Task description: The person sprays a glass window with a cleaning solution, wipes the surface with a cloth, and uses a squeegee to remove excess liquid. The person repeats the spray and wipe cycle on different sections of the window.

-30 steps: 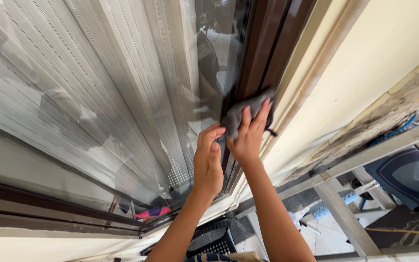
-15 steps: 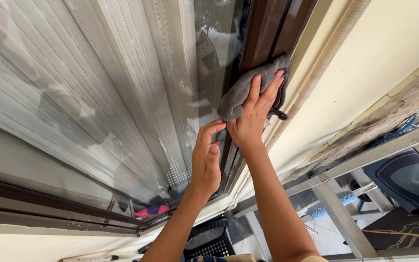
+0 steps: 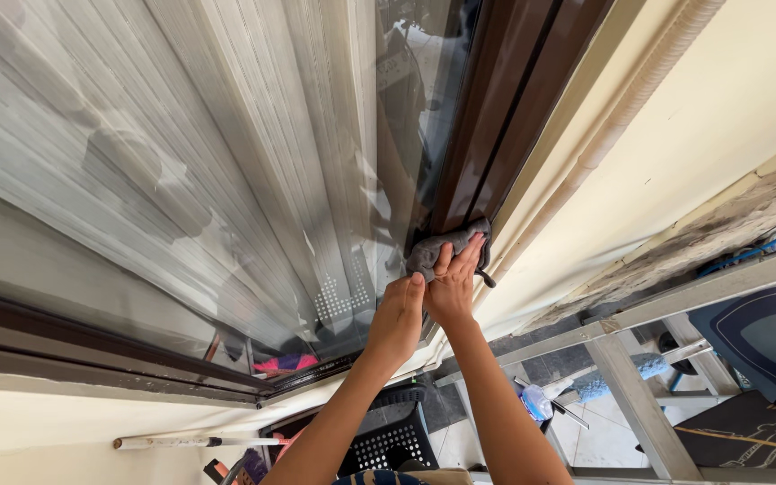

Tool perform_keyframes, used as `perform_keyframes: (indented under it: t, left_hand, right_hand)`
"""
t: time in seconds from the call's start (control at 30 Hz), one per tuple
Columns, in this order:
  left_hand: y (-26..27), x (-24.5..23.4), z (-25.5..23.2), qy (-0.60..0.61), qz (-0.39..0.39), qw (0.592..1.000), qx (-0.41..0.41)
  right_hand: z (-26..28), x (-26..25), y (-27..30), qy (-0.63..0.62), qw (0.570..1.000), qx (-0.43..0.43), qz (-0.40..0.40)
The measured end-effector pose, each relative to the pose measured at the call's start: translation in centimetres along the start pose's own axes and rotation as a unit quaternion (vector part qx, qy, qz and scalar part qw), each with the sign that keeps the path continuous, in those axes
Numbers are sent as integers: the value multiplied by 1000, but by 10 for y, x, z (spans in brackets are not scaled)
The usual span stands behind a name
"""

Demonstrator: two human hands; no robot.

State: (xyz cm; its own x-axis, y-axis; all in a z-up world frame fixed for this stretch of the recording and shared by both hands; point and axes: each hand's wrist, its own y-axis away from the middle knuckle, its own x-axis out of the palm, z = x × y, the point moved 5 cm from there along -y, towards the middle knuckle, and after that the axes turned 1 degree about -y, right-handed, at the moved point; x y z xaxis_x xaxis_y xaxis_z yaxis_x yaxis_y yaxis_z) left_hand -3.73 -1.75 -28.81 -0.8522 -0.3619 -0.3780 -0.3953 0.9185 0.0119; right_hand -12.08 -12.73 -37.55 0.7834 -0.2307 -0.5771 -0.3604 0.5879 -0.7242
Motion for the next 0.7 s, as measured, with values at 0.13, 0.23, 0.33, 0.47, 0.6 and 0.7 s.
perform_keyframes:
  t: [0.13, 0.23, 0.33, 0.47, 0.6, 0.7]
  left_hand:
    - [4, -14, -20, 58, -26, 996, 56]
    - [8, -31, -44, 119, -37, 982, 141]
    - [10, -41, -61, 167, -35, 972, 162]
    - [8, -43, -54, 173, -40, 973, 148]
    - [4, -26, -23, 163, -46, 980, 108]
    - [2, -10, 3, 142, -54, 987, 54]
  right_hand:
    - [30, -36, -42, -39, 999, 16, -23]
    - [43, -78, -119, -5, 997, -12, -76]
    - [61, -107, -157, -5, 992, -37, -120]
    - [56, -99, -144, -9, 994, -47, -102]
    - [25, -53, -82, -14, 998, -34, -55]
    - [1, -14, -24, -1, 999, -37, -20]
